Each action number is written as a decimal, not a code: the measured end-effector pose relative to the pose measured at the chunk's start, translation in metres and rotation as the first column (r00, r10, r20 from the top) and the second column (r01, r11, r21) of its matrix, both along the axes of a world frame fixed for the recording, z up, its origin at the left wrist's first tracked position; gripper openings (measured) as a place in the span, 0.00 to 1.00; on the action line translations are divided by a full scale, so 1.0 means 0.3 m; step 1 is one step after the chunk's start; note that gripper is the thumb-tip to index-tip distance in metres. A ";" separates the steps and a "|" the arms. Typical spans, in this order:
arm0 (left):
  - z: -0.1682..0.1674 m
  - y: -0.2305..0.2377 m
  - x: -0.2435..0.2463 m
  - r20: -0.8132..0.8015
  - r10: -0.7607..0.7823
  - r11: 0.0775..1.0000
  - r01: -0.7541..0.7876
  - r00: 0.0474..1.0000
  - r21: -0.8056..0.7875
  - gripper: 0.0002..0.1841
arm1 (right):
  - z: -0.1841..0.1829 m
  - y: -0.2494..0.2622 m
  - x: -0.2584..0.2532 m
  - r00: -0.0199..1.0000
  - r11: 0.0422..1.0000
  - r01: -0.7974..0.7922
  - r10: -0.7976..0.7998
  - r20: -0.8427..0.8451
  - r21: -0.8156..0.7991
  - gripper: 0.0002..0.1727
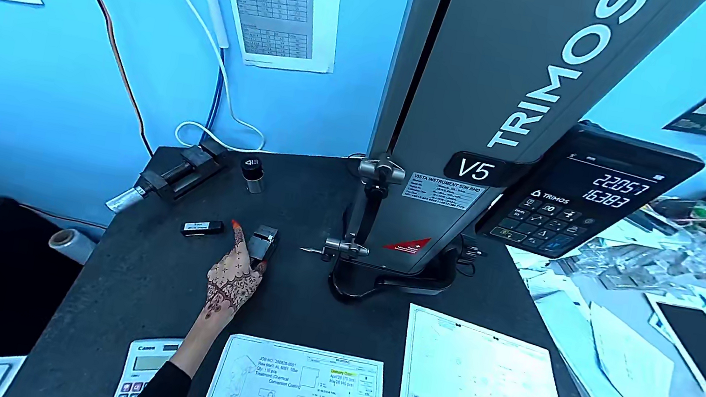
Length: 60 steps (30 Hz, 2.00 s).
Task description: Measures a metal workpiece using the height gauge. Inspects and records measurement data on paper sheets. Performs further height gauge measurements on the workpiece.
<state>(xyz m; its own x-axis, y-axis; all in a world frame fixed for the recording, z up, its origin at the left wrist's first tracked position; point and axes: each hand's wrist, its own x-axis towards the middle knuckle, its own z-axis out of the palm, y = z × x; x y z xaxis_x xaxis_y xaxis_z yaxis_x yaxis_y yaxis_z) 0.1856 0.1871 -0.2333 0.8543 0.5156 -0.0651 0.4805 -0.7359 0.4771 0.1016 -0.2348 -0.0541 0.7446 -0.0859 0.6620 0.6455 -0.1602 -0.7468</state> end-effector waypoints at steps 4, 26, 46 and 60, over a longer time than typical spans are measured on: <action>0.031 -0.011 0.062 -0.142 0.063 0.998 -0.064 0.988 0.000 0.53 | -0.204 -0.036 0.253 0.909 0.928 0.193 -0.291 -0.298 -0.318 0.20; -0.048 0.146 0.151 -0.089 -0.356 0.931 0.361 0.930 0.051 0.45 | -0.432 -0.068 0.993 0.524 0.740 -0.191 -0.479 -0.704 -0.645 0.26; 0.026 0.137 0.311 -0.220 -0.633 0.745 0.661 0.742 0.086 0.42 | -0.382 -0.115 0.781 0.964 0.799 0.162 -0.002 -0.268 0.579 0.21; -0.064 0.154 0.346 -0.107 -0.678 0.707 0.685 0.727 0.174 0.45 | -0.605 -0.154 0.857 0.669 0.997 -0.024 0.071 -0.740 0.074 0.21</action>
